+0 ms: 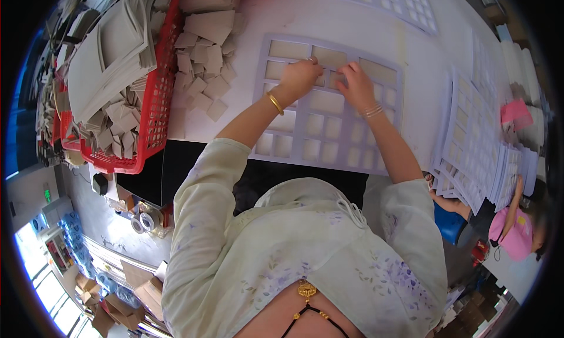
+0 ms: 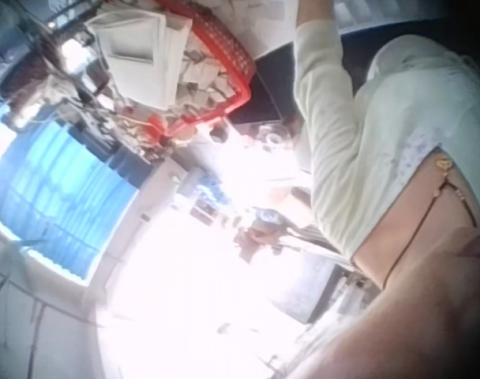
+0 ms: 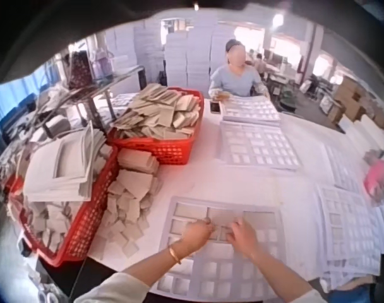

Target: The person is placing cardboard pieces into slots in a plastic tray.

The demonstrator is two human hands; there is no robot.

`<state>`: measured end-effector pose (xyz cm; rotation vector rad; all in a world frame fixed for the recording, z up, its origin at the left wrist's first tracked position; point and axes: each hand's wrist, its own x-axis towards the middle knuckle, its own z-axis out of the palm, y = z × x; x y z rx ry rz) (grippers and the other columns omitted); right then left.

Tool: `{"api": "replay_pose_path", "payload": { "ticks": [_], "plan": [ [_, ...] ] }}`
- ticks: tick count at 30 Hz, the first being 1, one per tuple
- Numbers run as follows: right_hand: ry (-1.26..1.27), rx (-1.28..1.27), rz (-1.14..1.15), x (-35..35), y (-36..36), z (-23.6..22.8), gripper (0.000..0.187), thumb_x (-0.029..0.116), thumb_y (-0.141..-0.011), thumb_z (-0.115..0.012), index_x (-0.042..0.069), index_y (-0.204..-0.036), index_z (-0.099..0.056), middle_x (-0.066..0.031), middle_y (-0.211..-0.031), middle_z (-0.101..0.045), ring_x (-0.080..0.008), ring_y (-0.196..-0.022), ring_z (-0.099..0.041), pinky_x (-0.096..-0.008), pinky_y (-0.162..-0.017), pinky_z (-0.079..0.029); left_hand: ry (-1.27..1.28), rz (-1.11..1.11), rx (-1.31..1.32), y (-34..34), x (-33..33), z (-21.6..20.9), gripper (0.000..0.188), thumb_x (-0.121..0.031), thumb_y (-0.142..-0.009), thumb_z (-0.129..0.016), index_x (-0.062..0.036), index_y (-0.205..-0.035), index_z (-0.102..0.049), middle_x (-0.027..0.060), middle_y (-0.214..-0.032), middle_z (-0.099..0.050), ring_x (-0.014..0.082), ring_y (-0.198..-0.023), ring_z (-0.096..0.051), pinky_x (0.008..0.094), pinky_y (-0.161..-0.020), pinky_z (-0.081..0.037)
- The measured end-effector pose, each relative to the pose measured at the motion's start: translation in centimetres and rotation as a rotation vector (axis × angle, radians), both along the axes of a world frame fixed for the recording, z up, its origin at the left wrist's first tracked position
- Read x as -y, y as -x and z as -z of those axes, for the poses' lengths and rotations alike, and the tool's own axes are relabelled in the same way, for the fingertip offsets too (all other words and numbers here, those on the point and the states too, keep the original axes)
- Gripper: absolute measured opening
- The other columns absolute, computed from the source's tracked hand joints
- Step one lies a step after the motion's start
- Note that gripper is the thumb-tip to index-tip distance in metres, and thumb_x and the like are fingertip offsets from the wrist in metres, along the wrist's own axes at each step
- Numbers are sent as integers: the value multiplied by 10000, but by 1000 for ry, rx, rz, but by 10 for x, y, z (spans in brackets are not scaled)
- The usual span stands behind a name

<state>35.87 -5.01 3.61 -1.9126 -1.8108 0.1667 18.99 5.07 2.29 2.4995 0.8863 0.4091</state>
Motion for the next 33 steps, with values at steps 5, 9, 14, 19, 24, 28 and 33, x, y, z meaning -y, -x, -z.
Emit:
{"api": "replay_pose_path", "payload": {
  "ticks": [5,9,14,19,24,28,33],
  "plan": [
    [-6,279,-81,10,12,5,76,153,-765,-638,135,-833,-668,-14,-902,-612,-201,-921,-572,-382,-772,-399,-179,90,-132,11,11,5,134,-42,-750,-551,-108,-837,-629,89,-976,-601,293,-900,-625,416,-694,-529],
    [38,380,-75,18,26,-8,171,124,-764,-581,139,-893,-692,-1,-937,-626,-184,-962,-561,-368,-802,-362,-141,26,-174,12,20,1,180,-38,-731,-555,-99,-887,-621,86,-1000,-610,287,-935,-616,411,-706,-537],
    [115,353,-111,18,27,-17,256,64,-738,-587,127,-965,-687,-11,-978,-629,-194,-985,-558,-375,-824,-344,-98,6,176,43,45,-34,248,-32,-727,-579,-94,-964,-614,72,-1027,-612,277,-979,-597,389,-748,-531],
    [139,324,-132,5,23,-18,291,29,-729,-610,120,-999,-668,-23,-1070,-617,-205,-1038,-548,-387,-854,-345,-139,21,439,135,74,-60,259,-41,-731,-605,-93,-984,-612,56,-1042,-590,261,-967,-576,377,-826,-476],
    [-25,372,-91,-13,43,-19,285,41,-727,-627,134,-994,-661,-40,-1146,-569,-246,-1118,-507,-404,-875,-348,-268,-217,468,248,98,-109,335,41,-684,-610,-87,-993,-630,54,-999,-607,247,-849,-599,362,-721,-489],
    [240,462,-142,-21,38,-13,293,34,-717,-632,155,-982,-664,-54,-1156,-547,-257,-1130,-500,-438,-902,-352,-657,-472,462,333,103,-156,276,69,-680,-603,-57,-919,-662,86,-923,-632,245,-755,-607,343,-636,-484],
    [8,391,-90,-36,21,-8,325,12,-748,-582,148,-1039,-628,-72,-1141,-547,-267,-1097,-523,-454,-863,-369,-996,-897,503,445,49,-182,150,93,-771,-574,-18,-872,-576,103,-800,-599,250,-707,-569,304,-631,-461]
  ]
}}
